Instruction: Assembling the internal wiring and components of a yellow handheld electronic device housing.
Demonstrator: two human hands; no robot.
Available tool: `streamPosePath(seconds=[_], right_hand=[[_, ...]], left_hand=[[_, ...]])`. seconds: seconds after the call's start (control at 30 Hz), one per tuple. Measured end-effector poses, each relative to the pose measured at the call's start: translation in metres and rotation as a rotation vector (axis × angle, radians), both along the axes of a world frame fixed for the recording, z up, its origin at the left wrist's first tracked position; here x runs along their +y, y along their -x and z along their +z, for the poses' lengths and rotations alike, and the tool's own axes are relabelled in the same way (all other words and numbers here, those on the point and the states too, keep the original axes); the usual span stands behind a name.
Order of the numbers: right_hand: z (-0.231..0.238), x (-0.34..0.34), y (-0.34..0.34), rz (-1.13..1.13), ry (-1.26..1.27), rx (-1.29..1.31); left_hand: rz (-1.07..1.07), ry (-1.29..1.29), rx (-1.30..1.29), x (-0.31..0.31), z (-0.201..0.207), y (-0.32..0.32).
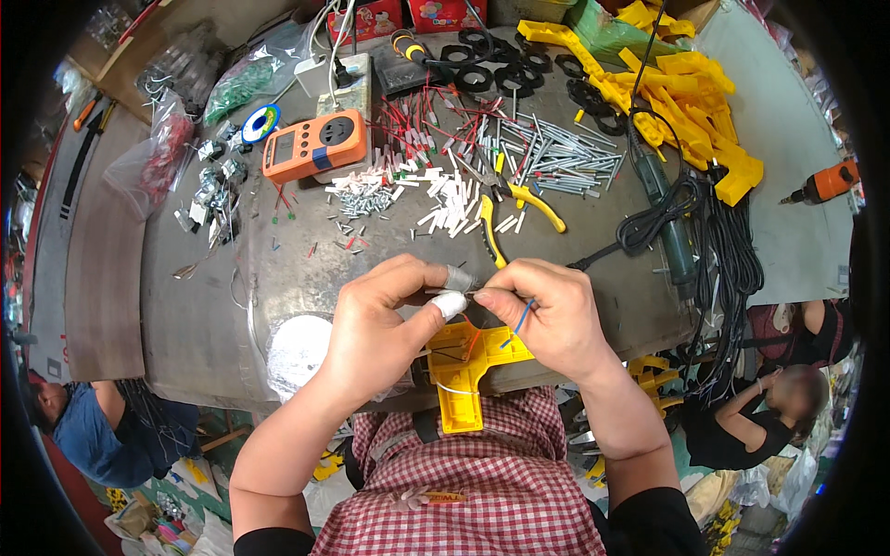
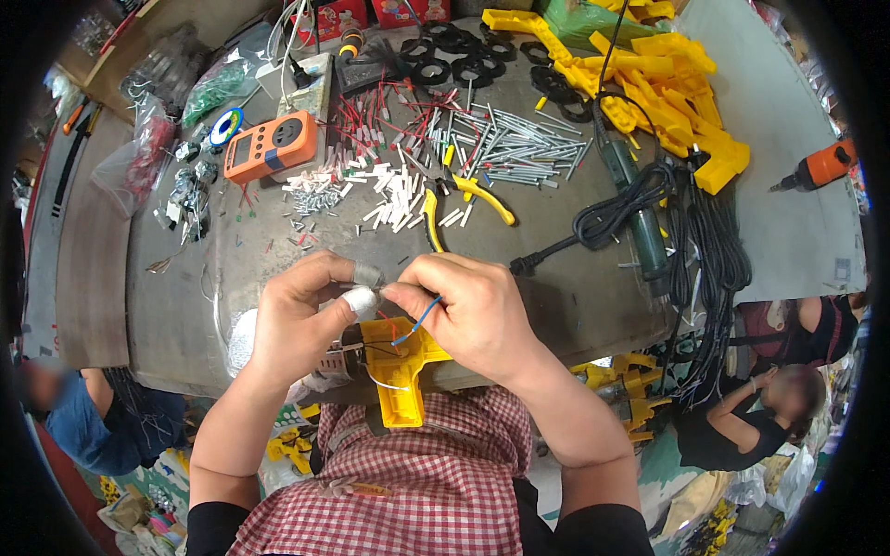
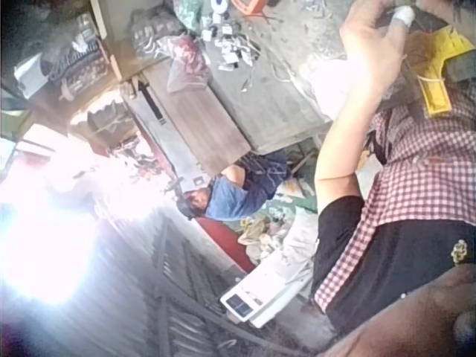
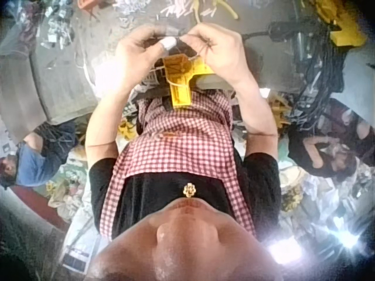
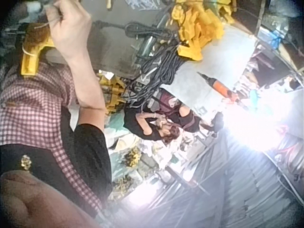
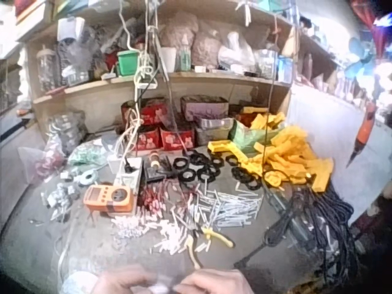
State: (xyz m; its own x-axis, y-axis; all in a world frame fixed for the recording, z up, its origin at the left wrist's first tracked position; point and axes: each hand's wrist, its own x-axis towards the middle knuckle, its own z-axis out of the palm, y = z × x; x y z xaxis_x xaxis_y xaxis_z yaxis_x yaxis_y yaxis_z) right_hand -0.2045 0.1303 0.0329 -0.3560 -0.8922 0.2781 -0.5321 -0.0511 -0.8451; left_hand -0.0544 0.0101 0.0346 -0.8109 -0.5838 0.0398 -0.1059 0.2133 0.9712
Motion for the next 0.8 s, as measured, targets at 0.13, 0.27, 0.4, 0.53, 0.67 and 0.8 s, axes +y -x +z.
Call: streamPosePath(seconds=[0.13,0.27,0.4,0.53,0.67,0.8], right_hand=[[-0.001,-0.001,-0.006,-0.083,0.049,-0.168],[-0.002,0.001,-0.003,-0.072,0.057,-0.042],[0.003,0.003,-0.001,-0.052,-0.071,-0.190],[0.001,0.004,0.002,-0.023,-0.094,-0.245],[0.003,0.006,0.004,-0.063,-0.063,-0.249],[0.002,0.003,0.004,-0.063,-0.058,-0.210]], left_hand=[[0.020,0.373,-0.089,0.002,0.008,0.002],[0.025,0.789,0.080,0.002,0.010,0.008],[0.046,1.015,0.201,0.002,0.013,0.010],[0.038,1.067,0.145,-0.006,0.011,0.009],[0.146,0.210,-0.005,-0.012,0.002,0.004],[0.084,-0.304,0.069,-0.003,0.012,0.006]])
